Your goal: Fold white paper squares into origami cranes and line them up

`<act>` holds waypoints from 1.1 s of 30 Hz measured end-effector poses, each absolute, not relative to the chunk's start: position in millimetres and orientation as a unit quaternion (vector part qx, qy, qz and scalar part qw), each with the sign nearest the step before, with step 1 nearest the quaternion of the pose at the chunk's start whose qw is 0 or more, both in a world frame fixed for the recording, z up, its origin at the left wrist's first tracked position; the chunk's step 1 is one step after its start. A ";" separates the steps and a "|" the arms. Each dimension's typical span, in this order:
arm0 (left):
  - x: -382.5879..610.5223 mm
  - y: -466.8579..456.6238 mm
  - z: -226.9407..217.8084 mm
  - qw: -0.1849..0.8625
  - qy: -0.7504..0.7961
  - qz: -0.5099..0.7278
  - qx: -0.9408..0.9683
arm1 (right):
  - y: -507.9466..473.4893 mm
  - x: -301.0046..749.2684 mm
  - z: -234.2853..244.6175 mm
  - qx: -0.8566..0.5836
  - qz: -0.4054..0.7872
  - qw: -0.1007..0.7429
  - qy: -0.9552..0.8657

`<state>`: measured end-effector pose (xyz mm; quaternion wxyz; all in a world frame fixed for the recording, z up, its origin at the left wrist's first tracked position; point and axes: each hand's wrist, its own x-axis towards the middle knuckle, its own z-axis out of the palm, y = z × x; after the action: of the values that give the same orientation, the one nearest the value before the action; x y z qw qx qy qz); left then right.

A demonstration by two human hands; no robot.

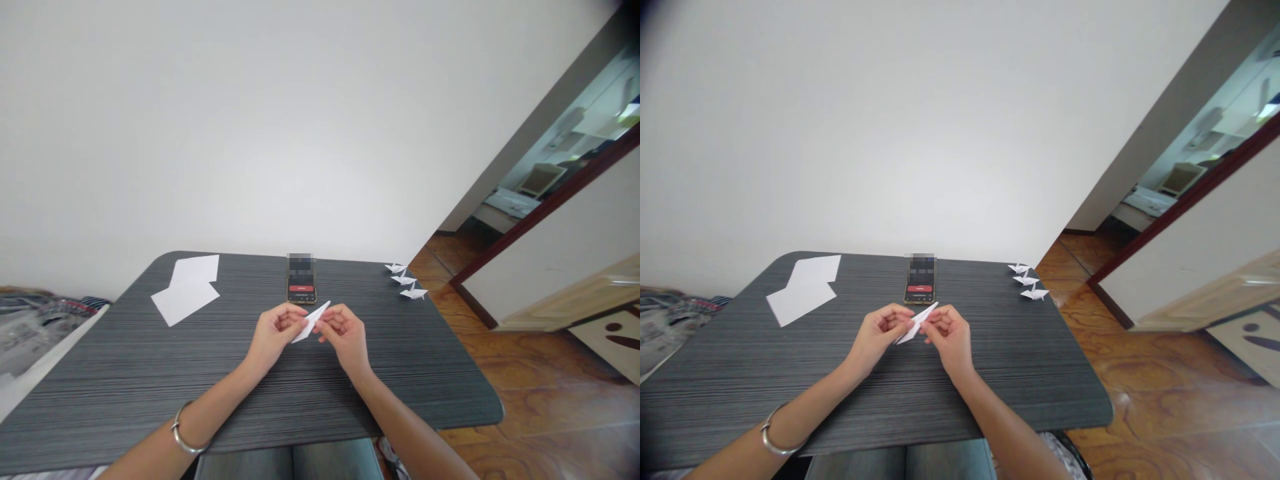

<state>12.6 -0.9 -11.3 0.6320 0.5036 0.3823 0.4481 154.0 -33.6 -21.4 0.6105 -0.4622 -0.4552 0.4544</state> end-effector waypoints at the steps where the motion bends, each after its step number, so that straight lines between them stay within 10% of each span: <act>1: 12.6 -1.2 -11.2 0.635 0.382 0.441 0.506 | -33.4 153.8 -21.4 -0.462 0.457 0.611 -0.452; 33: 14.5 -0.8 -11.9 0.667 0.380 0.431 0.475 | -31.5 152.1 -26.0 -0.478 0.477 0.565 -0.474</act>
<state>14.5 -0.8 -11.9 0.6667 0.4750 0.3795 0.4310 152.1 -31.5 -26.0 0.5649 -0.4779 -0.4738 0.4774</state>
